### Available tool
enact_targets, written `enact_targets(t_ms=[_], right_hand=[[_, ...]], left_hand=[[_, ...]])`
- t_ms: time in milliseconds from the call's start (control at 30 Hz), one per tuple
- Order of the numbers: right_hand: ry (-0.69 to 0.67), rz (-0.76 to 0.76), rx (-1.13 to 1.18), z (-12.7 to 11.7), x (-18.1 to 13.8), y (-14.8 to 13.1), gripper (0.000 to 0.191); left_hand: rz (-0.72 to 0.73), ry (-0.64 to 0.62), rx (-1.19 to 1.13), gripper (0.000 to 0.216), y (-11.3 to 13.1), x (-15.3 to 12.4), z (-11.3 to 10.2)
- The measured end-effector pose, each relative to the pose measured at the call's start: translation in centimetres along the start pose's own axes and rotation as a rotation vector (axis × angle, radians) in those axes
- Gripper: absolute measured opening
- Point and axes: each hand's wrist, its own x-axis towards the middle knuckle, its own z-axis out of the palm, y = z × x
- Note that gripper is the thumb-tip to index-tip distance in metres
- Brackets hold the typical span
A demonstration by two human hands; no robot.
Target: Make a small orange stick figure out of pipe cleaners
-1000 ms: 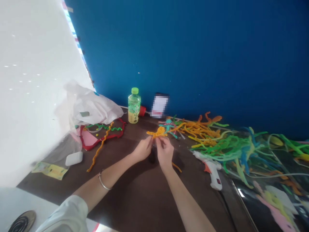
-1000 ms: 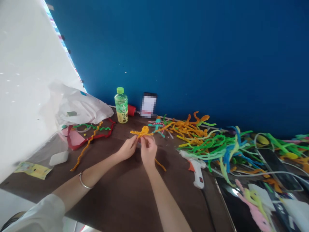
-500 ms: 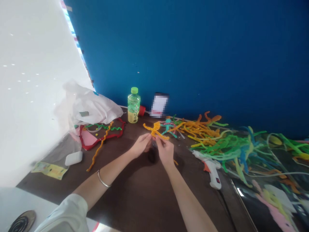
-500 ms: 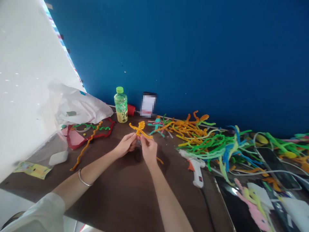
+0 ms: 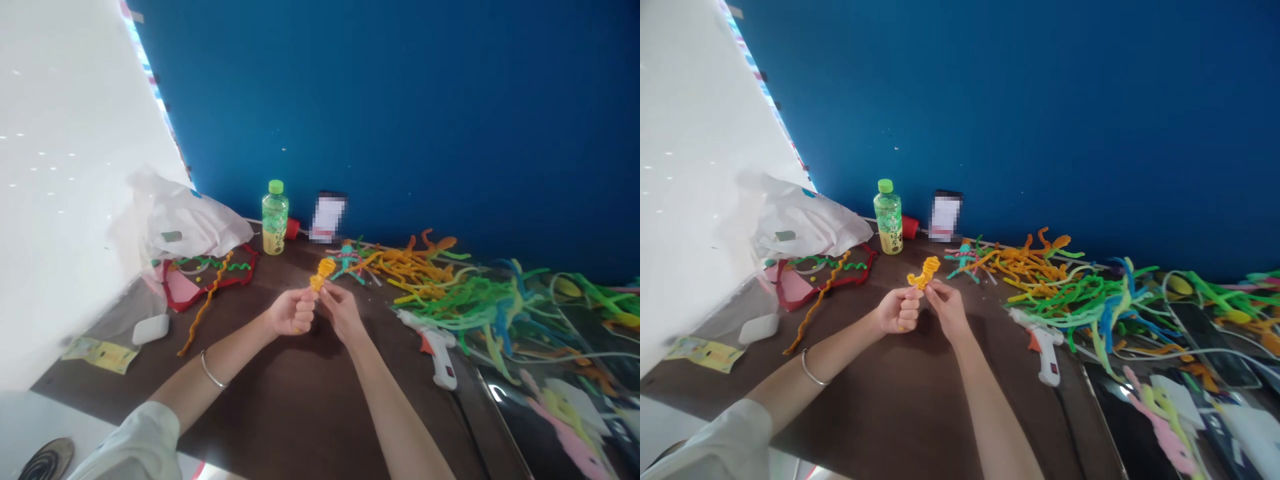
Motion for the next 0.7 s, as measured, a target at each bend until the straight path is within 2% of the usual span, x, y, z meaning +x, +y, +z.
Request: enact_targets(t_ms=[133,300,367,467,533,633,700], right_hand=[[0.035,-0.006,0.022,0.6,-0.1,0.2,0.018],[0.189,-0.08,-0.059,0.9,0.2,0.8,0.021],[0.239,-0.101,-0.085,1.0,0.2,0.9,0.024],[0.313,-0.161,-0.2,1.3,0.0,0.7,0.029],[0.365,-0.215,-0.334,1.6,-0.4,0.4,0.028],[0.434,-0.322,-0.539,2.1,-0.9,0.1,0.026],[0.456,-0.412,-0.648,2.4,-1.2,0.1,0.024]], left_hand=[[-0.02,0.005,-0.028,0.03,0.2,0.0,-0.1],[0.008,0.075,0.177,0.022,0.4,0.6,0.2],[0.155,0.174,0.309,0.021,0.0,0.9,0.3],[0.555,0.398,0.594,0.029,-0.9,1.3,0.3],[0.745,0.53,0.86,0.028,-1.4,1.3,0.2],[0.888,0.664,1.197,0.02,-1.6,1.2,-0.2],[0.907,0.699,1.262,0.02,-1.7,1.3,-0.5]])
